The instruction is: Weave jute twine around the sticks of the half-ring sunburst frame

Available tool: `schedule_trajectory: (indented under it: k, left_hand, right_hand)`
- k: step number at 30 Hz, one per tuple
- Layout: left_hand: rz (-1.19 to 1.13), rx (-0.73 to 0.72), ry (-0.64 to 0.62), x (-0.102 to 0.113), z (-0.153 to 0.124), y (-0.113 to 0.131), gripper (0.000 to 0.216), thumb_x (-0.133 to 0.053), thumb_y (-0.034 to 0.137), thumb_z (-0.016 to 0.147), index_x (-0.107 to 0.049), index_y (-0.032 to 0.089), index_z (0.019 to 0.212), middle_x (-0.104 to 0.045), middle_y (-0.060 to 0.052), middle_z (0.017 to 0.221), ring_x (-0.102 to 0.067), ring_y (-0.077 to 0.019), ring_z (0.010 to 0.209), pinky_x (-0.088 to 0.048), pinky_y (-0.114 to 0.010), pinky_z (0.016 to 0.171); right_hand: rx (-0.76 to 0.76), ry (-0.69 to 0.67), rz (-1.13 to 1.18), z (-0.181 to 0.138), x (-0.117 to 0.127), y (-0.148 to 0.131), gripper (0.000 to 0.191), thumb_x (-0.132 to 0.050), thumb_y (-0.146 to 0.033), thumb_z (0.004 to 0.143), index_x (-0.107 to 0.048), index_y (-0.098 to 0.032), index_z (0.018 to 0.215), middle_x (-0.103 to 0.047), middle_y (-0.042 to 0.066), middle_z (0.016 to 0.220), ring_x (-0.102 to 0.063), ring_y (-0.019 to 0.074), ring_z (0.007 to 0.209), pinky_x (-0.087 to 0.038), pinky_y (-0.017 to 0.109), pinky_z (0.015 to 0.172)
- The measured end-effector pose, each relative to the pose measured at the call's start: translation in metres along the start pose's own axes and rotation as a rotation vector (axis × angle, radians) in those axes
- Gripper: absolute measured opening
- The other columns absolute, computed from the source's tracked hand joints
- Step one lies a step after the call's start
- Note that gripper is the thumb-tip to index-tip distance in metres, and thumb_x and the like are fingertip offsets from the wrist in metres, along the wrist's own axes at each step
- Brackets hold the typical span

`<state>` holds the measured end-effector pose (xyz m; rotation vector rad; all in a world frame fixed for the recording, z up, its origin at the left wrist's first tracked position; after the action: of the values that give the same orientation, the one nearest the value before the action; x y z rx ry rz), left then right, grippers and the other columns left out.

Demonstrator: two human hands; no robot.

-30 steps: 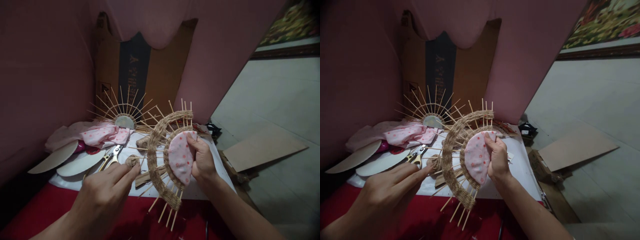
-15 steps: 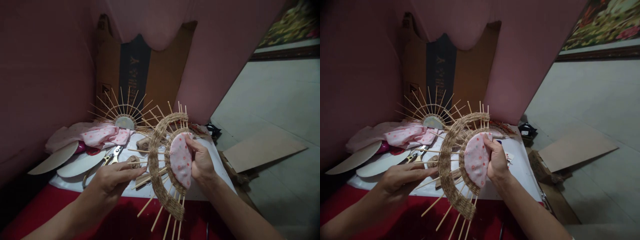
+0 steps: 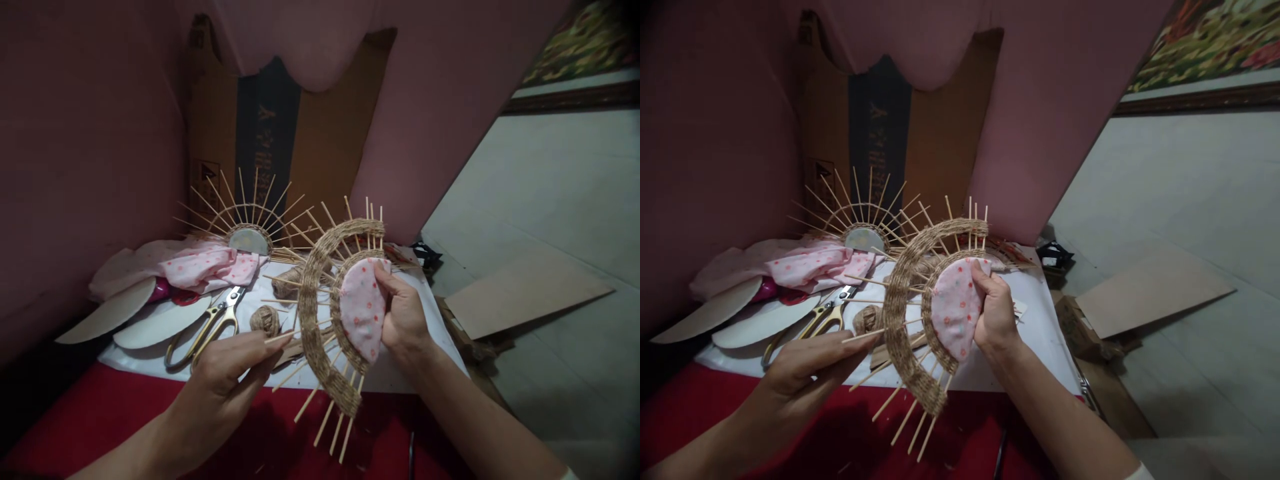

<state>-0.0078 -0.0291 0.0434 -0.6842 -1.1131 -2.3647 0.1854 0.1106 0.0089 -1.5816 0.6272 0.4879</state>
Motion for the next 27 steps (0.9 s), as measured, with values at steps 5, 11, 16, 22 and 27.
schedule_trajectory:
  k: [5,11,16,22,27]
  left_hand:
    - [0.131,-0.084,0.019,-0.001,-0.004,0.011,0.031,-0.049,0.005,0.086,-0.060,0.017,0.112,-0.063,-0.001,0.072,-0.058,-0.0101,0.061,-0.044,-0.019,0.054]
    - [0.337,-0.174,0.023,-0.011,-0.003,0.023,0.031,-0.048,0.003,0.084,-0.059,0.013,0.111,-0.057,0.000,0.062,-0.052,-0.0109,0.049,-0.038,-0.021,0.044]
    - [0.460,-0.255,0.056,-0.015,-0.002,0.032,0.029,-0.046,0.004,0.084,-0.058,0.008,0.110,-0.058,-0.003,0.062,-0.052,-0.0127,0.049,-0.037,-0.023,0.042]
    - [0.523,-0.252,0.068,-0.016,-0.006,0.033,0.024,-0.047,0.006,0.086,-0.059,0.009,0.106,-0.057,-0.002,0.062,-0.050,-0.0117,0.049,-0.036,-0.022,0.043]
    - [0.480,-0.245,0.023,-0.021,-0.014,0.034,0.030,-0.048,0.005,0.086,-0.056,0.007,0.114,-0.055,-0.002,0.064,-0.047,-0.0113,0.053,-0.036,-0.022,0.047]
  right_hand:
    - [0.073,0.000,-0.041,-0.001,-0.001,-0.005,0.029,-0.081,-0.024,0.050,-0.061,-0.017,0.070,-0.067,-0.004,0.064,-0.060,0.0122,0.055,-0.051,0.026,0.059]
    - [0.128,-0.016,-0.069,-0.008,-0.005,-0.009,0.031,-0.080,-0.029,0.053,-0.058,-0.017,0.072,-0.064,-0.005,0.062,-0.058,0.0112,0.052,-0.052,0.028,0.062]
    - [0.142,0.000,-0.062,-0.009,-0.005,-0.010,0.031,-0.079,-0.028,0.052,-0.059,-0.016,0.072,-0.064,-0.004,0.062,-0.057,0.0112,0.052,-0.051,0.028,0.061]
    - [0.156,0.021,-0.050,-0.008,-0.002,-0.009,0.030,-0.079,-0.027,0.052,-0.059,-0.016,0.071,-0.064,-0.004,0.062,-0.057,0.0104,0.053,-0.051,0.026,0.060]
    - [0.185,0.037,-0.034,-0.005,0.002,-0.012,0.020,-0.076,-0.023,0.059,-0.060,-0.015,0.070,-0.064,-0.004,0.062,-0.058,0.0101,0.055,-0.052,0.026,0.064]
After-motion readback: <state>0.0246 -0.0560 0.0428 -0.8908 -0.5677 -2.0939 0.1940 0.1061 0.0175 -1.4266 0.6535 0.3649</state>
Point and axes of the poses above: each hand's wrist, its own z-axis towards the middle knuckle, its own x-axis out of the back of the hand, y = z × x, the point moved 8 cm from there along z, towards the middle knuckle
